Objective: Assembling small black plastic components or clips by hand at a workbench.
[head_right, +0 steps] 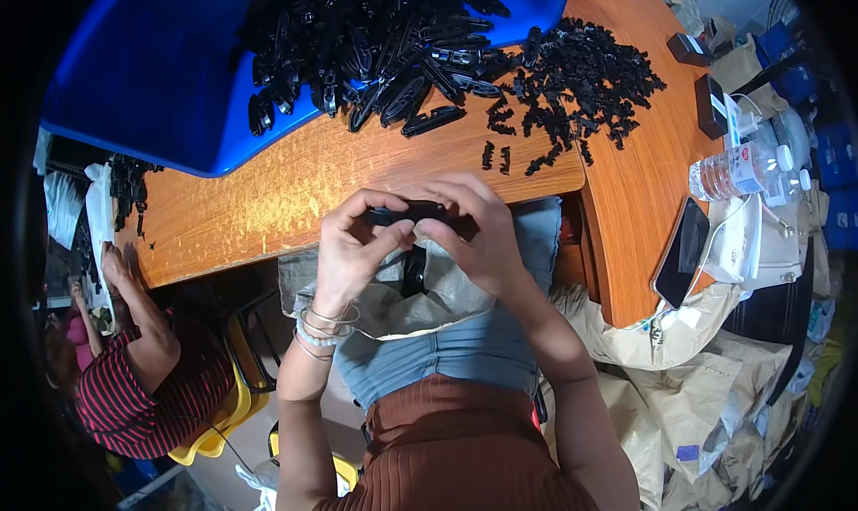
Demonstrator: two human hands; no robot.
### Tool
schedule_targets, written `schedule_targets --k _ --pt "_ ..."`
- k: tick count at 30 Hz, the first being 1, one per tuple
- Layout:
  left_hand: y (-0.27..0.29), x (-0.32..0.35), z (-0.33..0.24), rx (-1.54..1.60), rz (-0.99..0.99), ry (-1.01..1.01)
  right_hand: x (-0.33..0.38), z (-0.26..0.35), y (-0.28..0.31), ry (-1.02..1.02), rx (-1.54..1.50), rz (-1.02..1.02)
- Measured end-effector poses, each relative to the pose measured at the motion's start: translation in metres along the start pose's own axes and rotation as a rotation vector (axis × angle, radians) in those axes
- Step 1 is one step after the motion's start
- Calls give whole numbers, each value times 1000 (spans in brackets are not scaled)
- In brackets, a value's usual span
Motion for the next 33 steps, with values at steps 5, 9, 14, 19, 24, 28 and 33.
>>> schedule_targets --k 5,9,14,19,24,28,33 --pt "-1 9 0 -80 56 87 22 -26 -26 -419 -375 321" --pt "5 6 0 -93 155 175 25 -25 -25 -386 -375 313" --pt "8 -31 -10 -611 314 -13 27 -22 -27 -78 -304 462" --pt "-25 -82 -15 -1058 23 -586 -9 -40 13 16 602 -205" --pt "-31 -101 4 -1211 7 -514 -12 -55 3 -88 828 -183" --pt "-19 -75 -11 -1017 -46 -707 -11 -53 5 32 727 -258" --pt "14 -52 11 -472 -79 -178 -12 -56 18 -179 238 -295"
Point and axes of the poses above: each hand's wrist, its own x-axis away from the middle knuckle, its own y-axis out of the back of the hand, z = x × y, the point moved 7 cm from there along -x, towards the middle knuckle, and after that the axes turned 9 degrees about x, right-handed, at the moved point
